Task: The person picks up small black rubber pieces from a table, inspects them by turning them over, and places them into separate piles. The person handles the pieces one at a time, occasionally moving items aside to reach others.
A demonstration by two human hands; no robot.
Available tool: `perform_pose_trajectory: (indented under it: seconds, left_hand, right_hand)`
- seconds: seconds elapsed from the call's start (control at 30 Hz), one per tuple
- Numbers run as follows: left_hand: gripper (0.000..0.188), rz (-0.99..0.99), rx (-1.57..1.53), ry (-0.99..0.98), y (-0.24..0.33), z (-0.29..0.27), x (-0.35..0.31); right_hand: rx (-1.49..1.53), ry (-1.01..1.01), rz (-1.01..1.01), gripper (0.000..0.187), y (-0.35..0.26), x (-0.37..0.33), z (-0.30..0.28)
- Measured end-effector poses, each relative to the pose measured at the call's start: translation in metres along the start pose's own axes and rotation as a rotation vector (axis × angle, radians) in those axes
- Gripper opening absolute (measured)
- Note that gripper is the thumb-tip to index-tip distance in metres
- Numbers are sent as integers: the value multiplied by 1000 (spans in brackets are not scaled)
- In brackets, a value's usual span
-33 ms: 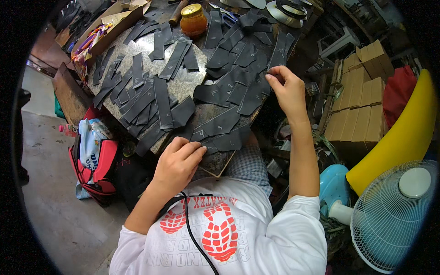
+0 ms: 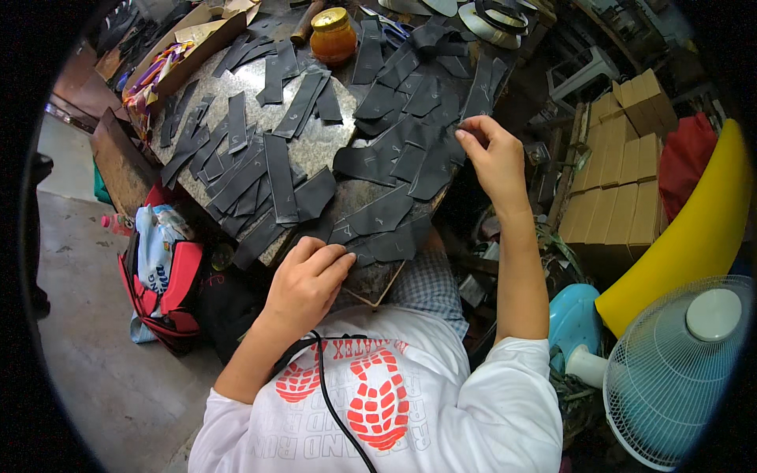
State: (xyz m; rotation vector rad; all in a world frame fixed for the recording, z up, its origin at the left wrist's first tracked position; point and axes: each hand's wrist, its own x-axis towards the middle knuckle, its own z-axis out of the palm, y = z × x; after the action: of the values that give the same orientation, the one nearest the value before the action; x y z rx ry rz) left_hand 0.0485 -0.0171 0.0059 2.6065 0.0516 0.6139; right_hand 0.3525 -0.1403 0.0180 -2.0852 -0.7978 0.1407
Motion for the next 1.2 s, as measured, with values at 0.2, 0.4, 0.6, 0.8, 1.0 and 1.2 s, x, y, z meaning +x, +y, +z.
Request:
perform_pose_trajectory:
  seconds: [0.2, 0.4, 0.6, 0.8, 1.0, 1.2]
  left_hand:
    - [30, 7, 45, -6, -6, 4, 3]
    - [27, -26, 45, 6, -6, 2, 4]
    - [25, -16, -17, 83, -5, -4, 0]
    - [20, -94, -20, 176, -15, -23, -3]
    - [16, -503, -680, 236, -15, -30, 7]
    - [14, -824, -1349, 378, -23, -28, 22]
  right_hand:
    - [-6, -12, -103, 18, -14, 5, 19]
    - [-335, -27, -548, 24, -35, 17, 70]
    - [-384, -49, -529, 17, -45, 39, 100]
    - [61, 92, -403, 13, -51, 22, 89]
    - [383, -101, -525, 23, -77, -41, 65]
    - [294, -459, -867, 39, -93, -81, 68]
